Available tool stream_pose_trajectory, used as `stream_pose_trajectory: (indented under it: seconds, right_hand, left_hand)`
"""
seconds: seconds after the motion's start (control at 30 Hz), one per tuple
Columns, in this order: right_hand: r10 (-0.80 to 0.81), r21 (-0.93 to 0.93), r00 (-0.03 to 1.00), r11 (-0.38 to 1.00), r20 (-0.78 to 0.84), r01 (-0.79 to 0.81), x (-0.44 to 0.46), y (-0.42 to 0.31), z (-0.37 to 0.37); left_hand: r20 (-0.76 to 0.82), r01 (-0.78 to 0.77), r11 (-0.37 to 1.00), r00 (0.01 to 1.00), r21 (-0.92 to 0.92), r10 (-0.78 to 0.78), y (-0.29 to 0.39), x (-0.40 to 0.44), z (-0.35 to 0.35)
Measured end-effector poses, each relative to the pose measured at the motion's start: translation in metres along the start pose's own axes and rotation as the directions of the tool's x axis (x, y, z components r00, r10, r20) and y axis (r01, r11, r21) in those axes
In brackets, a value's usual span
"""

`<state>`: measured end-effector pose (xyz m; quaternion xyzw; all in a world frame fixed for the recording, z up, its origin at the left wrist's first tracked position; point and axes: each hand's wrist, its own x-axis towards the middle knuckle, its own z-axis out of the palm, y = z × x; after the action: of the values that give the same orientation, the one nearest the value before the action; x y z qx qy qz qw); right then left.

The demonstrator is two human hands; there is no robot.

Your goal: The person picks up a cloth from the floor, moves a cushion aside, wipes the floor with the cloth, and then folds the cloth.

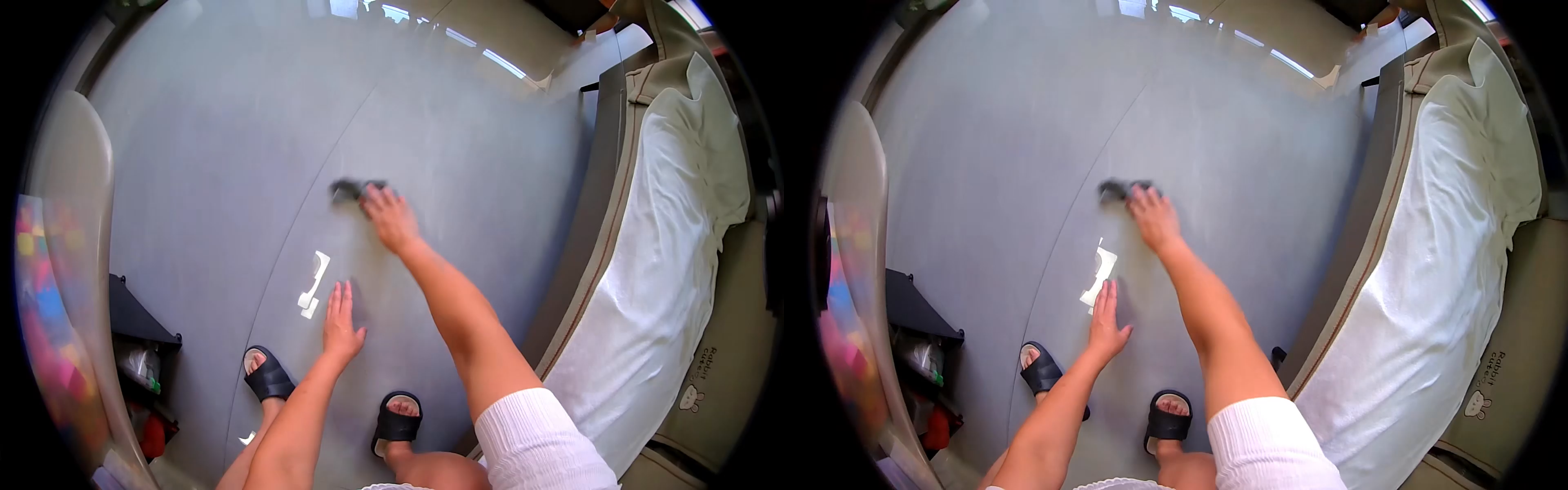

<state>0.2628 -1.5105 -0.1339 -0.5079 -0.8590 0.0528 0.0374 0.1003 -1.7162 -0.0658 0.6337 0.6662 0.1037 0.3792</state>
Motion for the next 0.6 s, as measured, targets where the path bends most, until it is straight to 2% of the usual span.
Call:
stream_pose_trajectory:
  seconds: [0.1, 0.17, 0.23, 0.3, 0.37, 0.43, 0.5, 0.57, 0.6]
  right_hand:
    - [0.366, -0.112, 0.930, 0.926, 0.021, -0.362, 0.016, 0.055, -0.006]
    - [0.612, -0.066, 0.790, 0.790, 0.032, -0.610, -0.014, 0.078, -0.016]
    - [0.758, -0.008, 0.650, 0.651, 0.050, -0.759, -0.066, 0.078, -0.021]
    - [0.768, -0.025, 0.640, 0.639, -0.032, -0.768, -0.129, 0.057, -0.016]
    - [0.787, -0.043, 0.617, 0.617, 0.010, -0.786, -0.183, 0.009, -0.019]
    - [0.744, -0.145, 0.655, 0.668, 0.133, -0.730, -0.235, -0.045, 0.007]
    - [0.461, -0.045, 0.878, 0.887, 0.128, -0.459, -0.273, -0.091, -0.008]
    - [0.187, 0.199, 0.977, 0.958, 0.103, -0.204, -0.284, -0.094, -0.014]
    - [0.131, 0.301, 0.989, 0.942, 0.071, -0.147, -0.278, -0.073, -0.014]
  left_hand:
    - [-0.009, 0.000, 1.000, 1.000, -0.003, 0.000, 0.002, 0.008, -0.008]
    - [-0.026, -0.005, 1.000, 1.000, -0.010, 0.005, -0.001, 0.008, -0.011]
    - [-0.030, -0.005, 1.000, 1.000, -0.015, 0.005, -0.003, 0.006, -0.009]
    - [-0.015, 0.004, 1.000, 1.000, -0.014, -0.004, -0.002, 0.001, -0.002]
    - [0.005, -0.029, 0.999, 1.000, -0.026, 0.029, 0.003, -0.007, 0.010]
    - [0.032, -0.053, 0.998, 0.998, -0.029, 0.054, 0.012, -0.017, 0.018]
    - [0.052, -0.069, 0.997, 0.996, -0.026, 0.070, 0.024, -0.028, 0.025]
    - [0.051, -0.082, 0.995, 0.995, -0.053, 0.084, 0.031, -0.044, 0.030]
    - [0.045, -0.089, 0.994, 0.995, -0.065, 0.092, 0.032, -0.048, 0.031]
